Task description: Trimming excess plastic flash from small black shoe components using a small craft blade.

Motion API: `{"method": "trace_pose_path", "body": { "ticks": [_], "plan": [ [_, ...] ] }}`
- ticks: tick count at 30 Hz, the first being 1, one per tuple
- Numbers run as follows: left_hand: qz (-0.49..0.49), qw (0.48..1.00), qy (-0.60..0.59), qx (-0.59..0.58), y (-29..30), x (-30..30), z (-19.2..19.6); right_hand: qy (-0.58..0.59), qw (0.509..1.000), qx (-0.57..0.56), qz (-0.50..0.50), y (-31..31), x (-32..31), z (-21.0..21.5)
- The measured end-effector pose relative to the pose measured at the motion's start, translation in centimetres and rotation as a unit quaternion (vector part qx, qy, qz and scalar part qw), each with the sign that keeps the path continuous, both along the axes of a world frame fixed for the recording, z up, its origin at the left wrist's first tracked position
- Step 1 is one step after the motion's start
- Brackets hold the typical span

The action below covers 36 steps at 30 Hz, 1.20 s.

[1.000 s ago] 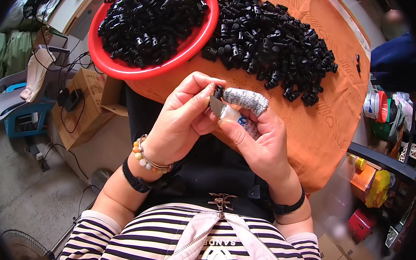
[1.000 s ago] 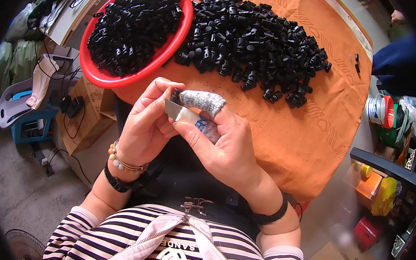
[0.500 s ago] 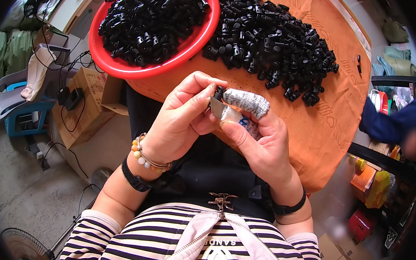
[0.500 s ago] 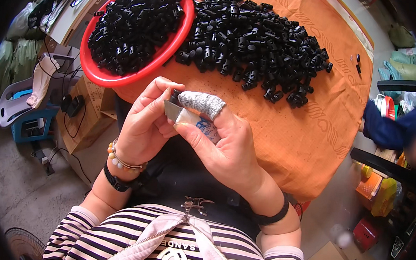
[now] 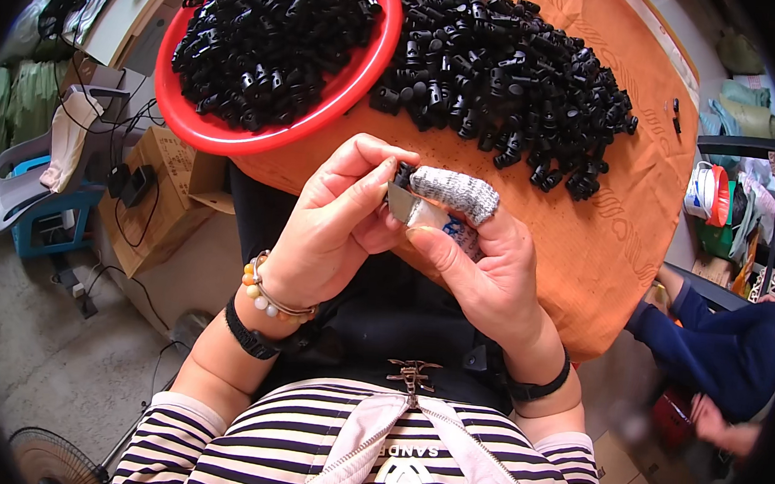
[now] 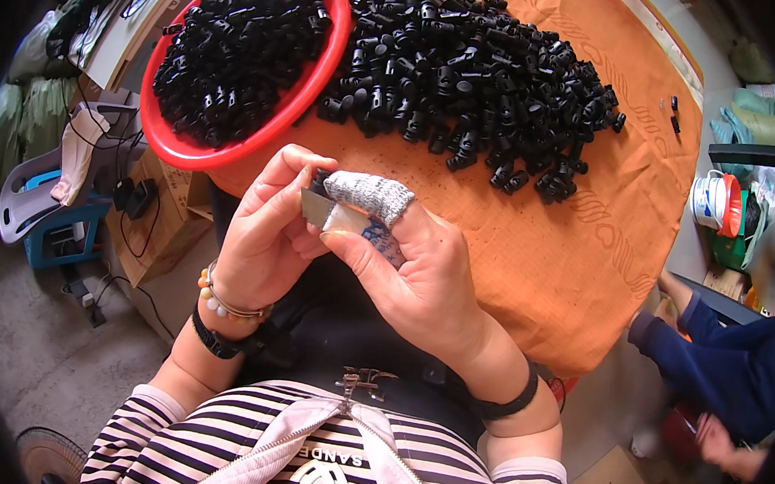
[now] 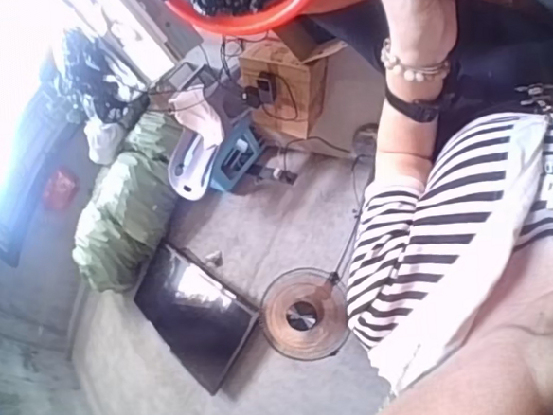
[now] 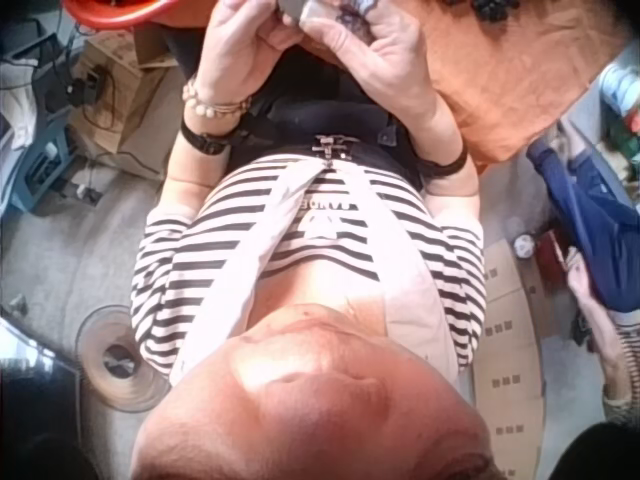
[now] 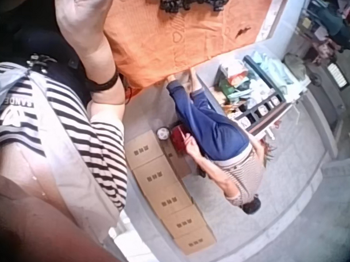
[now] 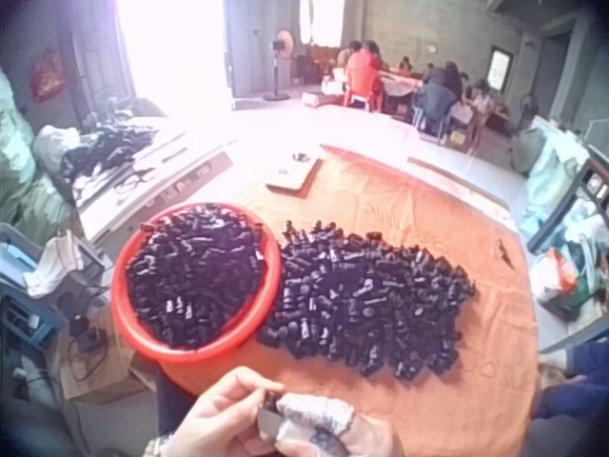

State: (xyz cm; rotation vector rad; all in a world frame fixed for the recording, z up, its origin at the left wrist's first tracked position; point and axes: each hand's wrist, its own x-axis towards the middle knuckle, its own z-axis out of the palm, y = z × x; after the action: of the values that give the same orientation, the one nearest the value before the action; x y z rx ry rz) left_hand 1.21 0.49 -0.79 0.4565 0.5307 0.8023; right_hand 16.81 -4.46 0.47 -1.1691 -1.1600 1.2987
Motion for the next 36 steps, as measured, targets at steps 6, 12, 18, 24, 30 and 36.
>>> {"method": "trace_pose_path", "body": {
  "ticks": [6, 12, 18, 24, 30, 36],
  "plan": [
    [-0.004, 1.000, 0.007, 0.004, 0.4, 0.3, -0.4, 0.020, 1.000, 0.003, 0.006, 0.3, 0.5, -0.4],
    [-0.009, 1.000, 0.018, -0.010, 0.7, 0.7, -0.4, 0.011, 1.000, 0.006, 0.003, 0.7, 0.8, -0.9],
    [-0.024, 1.000, 0.004, -0.018, 1.0, 0.8, -0.7, 0.033, 0.999, -0.005, 0.011, 0.9, 1.4, -1.1],
    [-0.020, 1.000, -0.001, -0.004, 0.9, 1.0, -0.6, 0.170, 0.984, -0.055, -0.012, 1.0, 1.6, -1.2],
    [-0.034, 0.999, 0.018, 0.011, 0.4, 1.4, -0.1, 0.208, 0.973, -0.026, -0.097, 1.9, 0.3, -0.5],
    [-0.048, 0.998, 0.007, 0.028, 0.3, 1.1, -0.6, 0.186, 0.981, -0.035, -0.039, 2.5, 0.3, -1.3]
  ]
}}
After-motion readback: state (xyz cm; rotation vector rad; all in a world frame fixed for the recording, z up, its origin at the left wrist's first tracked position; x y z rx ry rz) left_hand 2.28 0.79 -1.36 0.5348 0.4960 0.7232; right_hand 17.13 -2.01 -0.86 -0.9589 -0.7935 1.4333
